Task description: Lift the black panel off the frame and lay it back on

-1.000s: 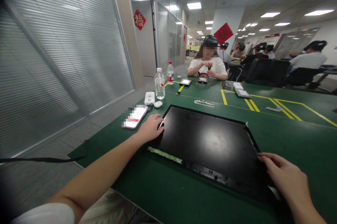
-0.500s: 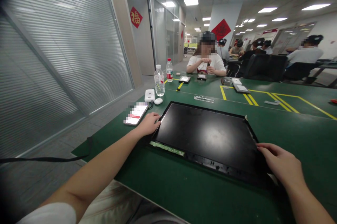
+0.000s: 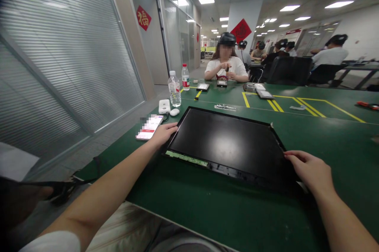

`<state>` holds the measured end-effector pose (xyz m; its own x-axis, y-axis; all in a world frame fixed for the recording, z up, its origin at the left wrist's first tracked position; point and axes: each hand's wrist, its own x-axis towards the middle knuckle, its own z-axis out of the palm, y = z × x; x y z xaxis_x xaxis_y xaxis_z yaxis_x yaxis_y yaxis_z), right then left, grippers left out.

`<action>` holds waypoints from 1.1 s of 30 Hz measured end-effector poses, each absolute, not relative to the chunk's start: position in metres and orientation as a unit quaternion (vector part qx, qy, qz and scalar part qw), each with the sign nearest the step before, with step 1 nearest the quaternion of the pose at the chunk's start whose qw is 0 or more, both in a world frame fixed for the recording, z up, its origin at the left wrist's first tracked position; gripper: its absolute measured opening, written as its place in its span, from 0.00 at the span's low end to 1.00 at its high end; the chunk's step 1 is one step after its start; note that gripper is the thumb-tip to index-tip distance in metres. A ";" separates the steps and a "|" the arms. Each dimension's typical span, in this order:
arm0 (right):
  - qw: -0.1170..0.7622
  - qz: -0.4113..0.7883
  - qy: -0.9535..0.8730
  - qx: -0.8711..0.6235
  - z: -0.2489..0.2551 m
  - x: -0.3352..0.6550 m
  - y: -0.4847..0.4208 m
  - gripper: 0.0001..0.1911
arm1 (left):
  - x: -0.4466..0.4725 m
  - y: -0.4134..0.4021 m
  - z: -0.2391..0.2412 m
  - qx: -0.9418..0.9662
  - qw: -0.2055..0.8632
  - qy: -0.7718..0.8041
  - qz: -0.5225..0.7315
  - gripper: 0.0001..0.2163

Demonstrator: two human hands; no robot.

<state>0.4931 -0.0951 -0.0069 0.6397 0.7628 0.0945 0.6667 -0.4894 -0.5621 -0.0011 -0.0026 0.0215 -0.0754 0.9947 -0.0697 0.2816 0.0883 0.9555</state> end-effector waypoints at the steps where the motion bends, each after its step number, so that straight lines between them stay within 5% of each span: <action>1: 0.283 0.086 -0.415 -0.860 -0.007 0.494 -0.095 0.19 | 0.001 -0.005 0.023 0.477 0.463 0.600 0.445 0.14; 7: 0.279 0.081 -0.414 -0.863 -0.006 0.493 -0.096 0.19 | 0.007 -0.003 0.022 0.330 0.580 0.559 0.492 0.25; 22: 0.317 0.093 -0.424 -0.843 -0.005 0.490 -0.099 0.20 | 0.006 0.005 0.014 0.318 0.638 0.528 0.461 0.36; 27: 0.324 0.100 -0.429 -0.837 -0.003 0.486 -0.101 0.21 | 0.007 0.000 0.018 0.341 0.656 0.505 0.445 0.33; 33: 0.323 0.107 -0.429 -0.837 -0.005 0.488 -0.102 0.20 | 0.007 -0.001 0.015 0.372 0.609 0.540 0.445 0.14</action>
<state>0.4884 -0.1016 -0.0054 0.6090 0.7871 0.0975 0.6483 -0.4231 -0.6330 0.0072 -0.0009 0.0149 0.0201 0.9448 -0.3271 -0.1400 0.3266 0.9347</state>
